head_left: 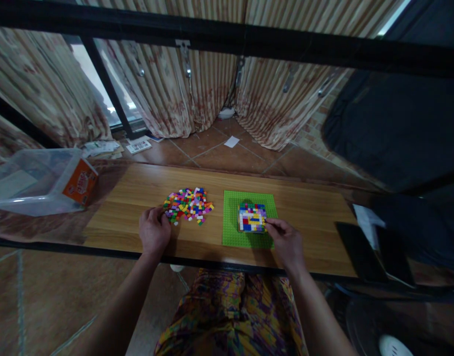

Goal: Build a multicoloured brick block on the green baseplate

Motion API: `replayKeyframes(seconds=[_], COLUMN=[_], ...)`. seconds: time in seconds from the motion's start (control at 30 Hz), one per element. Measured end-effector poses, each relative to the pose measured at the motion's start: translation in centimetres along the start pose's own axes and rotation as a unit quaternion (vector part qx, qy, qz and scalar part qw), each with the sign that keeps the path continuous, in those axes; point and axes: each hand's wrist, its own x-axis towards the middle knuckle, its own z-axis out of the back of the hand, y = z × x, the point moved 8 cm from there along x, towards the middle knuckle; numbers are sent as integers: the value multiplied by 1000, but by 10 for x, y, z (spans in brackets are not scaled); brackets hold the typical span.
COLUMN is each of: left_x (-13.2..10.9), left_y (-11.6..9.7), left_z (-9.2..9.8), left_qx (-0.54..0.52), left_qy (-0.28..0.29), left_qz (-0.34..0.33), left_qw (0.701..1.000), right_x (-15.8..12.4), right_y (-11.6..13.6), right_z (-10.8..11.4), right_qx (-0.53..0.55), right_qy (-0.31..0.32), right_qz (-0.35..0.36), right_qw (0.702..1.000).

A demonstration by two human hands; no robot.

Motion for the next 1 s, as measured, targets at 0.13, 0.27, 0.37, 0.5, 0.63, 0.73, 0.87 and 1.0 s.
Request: replayKeyframes(seconds=[0.13, 0.27, 0.37, 0.5, 0.63, 0.73, 0.87, 1.0], left_x=[0, -1, -1, -1, -1, -1, -1, -2], left_y=[-2, -2, 0, 0, -1, -2, -3, -2], left_z=[1, 1, 0, -1, 1, 2, 3, 2], left_qx=[-1, -2, -6, -9, -16, -22, -28, -28], left_qy=[5, 7, 6, 4, 1, 0, 4, 4], left_qz=[0, 8, 11, 10, 11, 10, -3, -1], left_qw=[1000, 1000, 1000, 1000, 1000, 1000, 1000, 1000], right_x=[4, 6, 6, 6, 6, 5, -7, -39], right_y=[-4, -11, -14, -17, -21, -25, -18, 6], right_z=[-1, -2, -3, -5, -7, -7, 5, -12], right_qx=[35, 81, 101, 107, 117, 136, 144, 71], right_qy=[-18, -29, -24, -12, -10, -3, -62, -22], right_qz=[-27, -62, -71, -74, -74, -84, -57, -8], right_qw=[999, 994, 992, 991, 990, 987, 986, 997])
